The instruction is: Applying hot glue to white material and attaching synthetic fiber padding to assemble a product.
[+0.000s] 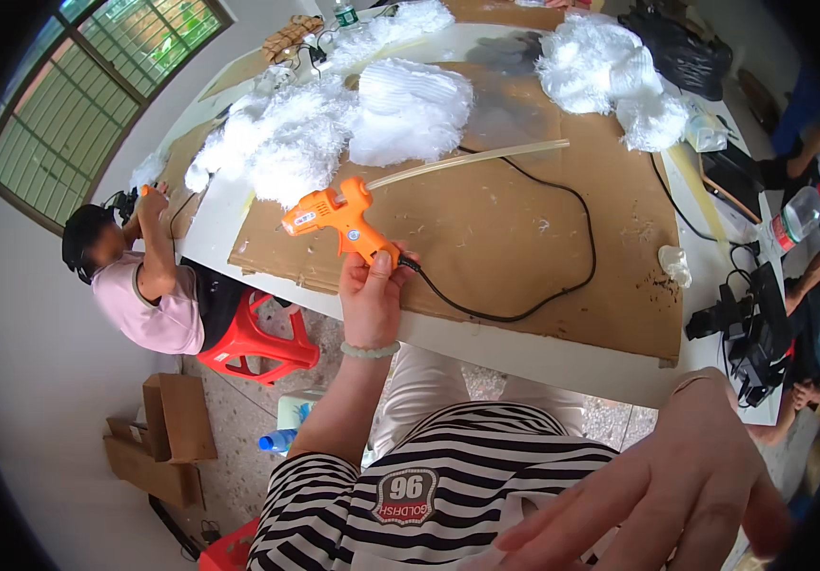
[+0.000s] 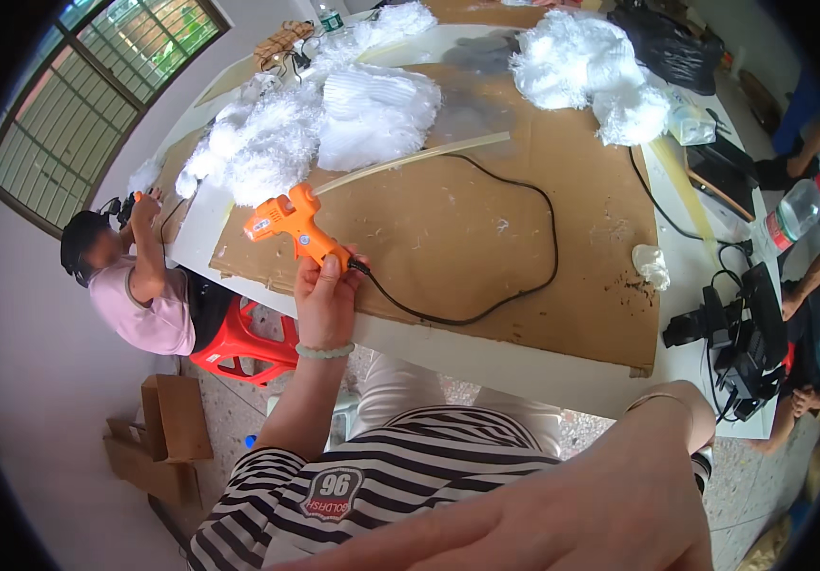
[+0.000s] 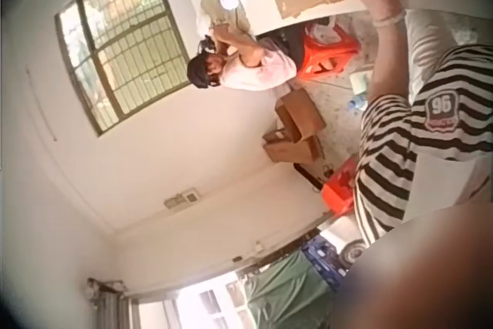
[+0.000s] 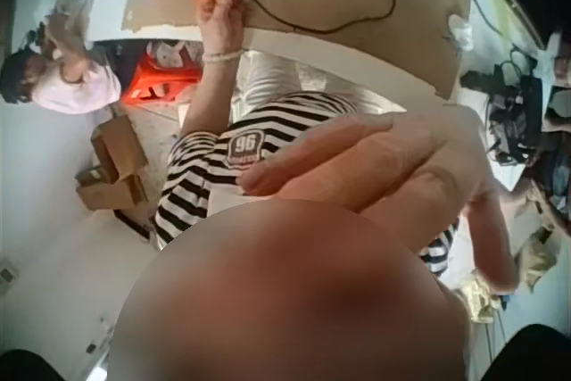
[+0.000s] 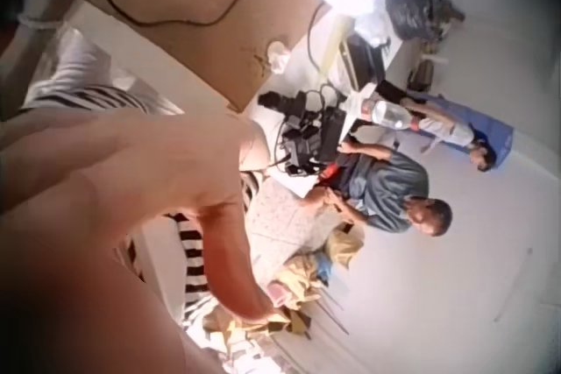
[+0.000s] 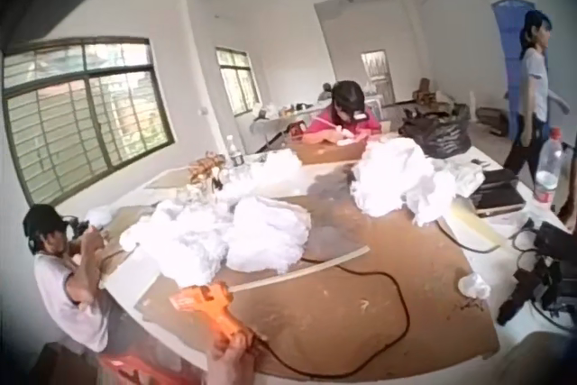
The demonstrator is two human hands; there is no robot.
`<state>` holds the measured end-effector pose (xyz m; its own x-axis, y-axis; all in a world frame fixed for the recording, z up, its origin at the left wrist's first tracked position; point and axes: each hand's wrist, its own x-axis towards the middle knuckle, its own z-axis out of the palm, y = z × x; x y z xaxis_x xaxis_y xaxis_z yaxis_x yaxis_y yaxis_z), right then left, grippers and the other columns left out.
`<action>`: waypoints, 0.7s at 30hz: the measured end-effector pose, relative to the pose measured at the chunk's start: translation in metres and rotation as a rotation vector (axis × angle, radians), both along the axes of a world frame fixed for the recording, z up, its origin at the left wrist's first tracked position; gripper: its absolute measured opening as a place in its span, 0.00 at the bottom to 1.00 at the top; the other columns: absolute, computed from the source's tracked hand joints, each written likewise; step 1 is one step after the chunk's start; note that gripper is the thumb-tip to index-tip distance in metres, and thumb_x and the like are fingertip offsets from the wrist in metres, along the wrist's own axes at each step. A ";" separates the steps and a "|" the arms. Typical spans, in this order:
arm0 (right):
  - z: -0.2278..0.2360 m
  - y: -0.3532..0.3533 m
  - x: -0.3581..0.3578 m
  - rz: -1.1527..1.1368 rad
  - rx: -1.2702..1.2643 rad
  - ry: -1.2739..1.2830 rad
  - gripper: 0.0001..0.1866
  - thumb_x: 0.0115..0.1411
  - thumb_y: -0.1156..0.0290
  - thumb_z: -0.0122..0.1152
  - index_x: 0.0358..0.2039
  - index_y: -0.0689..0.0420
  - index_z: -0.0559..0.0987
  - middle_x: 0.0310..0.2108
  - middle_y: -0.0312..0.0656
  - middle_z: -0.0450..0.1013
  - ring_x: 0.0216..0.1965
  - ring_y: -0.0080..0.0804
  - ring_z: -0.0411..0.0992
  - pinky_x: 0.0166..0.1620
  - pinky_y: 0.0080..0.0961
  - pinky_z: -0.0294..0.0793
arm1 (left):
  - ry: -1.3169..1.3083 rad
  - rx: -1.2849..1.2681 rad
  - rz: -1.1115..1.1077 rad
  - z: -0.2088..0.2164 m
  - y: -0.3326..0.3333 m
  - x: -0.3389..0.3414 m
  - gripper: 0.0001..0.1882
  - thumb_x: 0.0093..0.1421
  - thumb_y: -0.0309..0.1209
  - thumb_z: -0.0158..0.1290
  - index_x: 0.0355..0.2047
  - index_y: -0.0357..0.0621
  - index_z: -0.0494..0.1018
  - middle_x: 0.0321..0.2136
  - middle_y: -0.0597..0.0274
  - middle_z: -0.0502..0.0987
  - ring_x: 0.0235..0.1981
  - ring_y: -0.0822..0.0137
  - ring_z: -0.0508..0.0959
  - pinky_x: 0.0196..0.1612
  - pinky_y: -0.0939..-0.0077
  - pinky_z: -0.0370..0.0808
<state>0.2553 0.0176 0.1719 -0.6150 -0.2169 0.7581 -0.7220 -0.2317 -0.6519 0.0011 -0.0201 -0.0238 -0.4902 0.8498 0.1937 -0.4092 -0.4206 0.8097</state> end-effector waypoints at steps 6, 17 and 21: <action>0.004 -0.005 0.011 0.086 -0.019 -0.182 0.39 0.64 0.42 0.39 0.49 0.74 0.71 0.46 0.73 0.67 0.53 0.61 0.66 0.58 0.52 0.60 | 0.017 0.014 0.021 0.000 -0.003 0.000 0.12 0.63 0.29 0.50 0.45 0.38 0.66 0.39 0.54 0.76 0.37 0.60 0.77 0.42 0.68 0.74; -0.004 0.019 0.023 0.025 0.007 -0.152 0.38 0.63 0.43 0.40 0.51 0.72 0.68 0.48 0.66 0.68 0.54 0.57 0.66 0.60 0.48 0.57 | 0.055 0.012 -0.014 -0.004 0.003 -0.003 0.12 0.62 0.28 0.50 0.45 0.38 0.66 0.41 0.53 0.75 0.39 0.60 0.76 0.45 0.66 0.73; -0.009 0.027 0.031 -0.095 -0.016 -0.117 0.34 0.63 0.47 0.42 0.48 0.71 0.69 0.46 0.62 0.70 0.52 0.53 0.67 0.58 0.48 0.60 | 0.078 0.024 -0.016 -0.004 0.001 -0.007 0.12 0.62 0.28 0.50 0.45 0.39 0.67 0.40 0.54 0.75 0.39 0.60 0.76 0.47 0.65 0.72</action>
<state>0.2866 0.0446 0.1634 -0.7168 -0.1420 0.6827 -0.6602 -0.1770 -0.7299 -0.0060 -0.0187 -0.0278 -0.4588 0.8523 0.2512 -0.3524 -0.4341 0.8291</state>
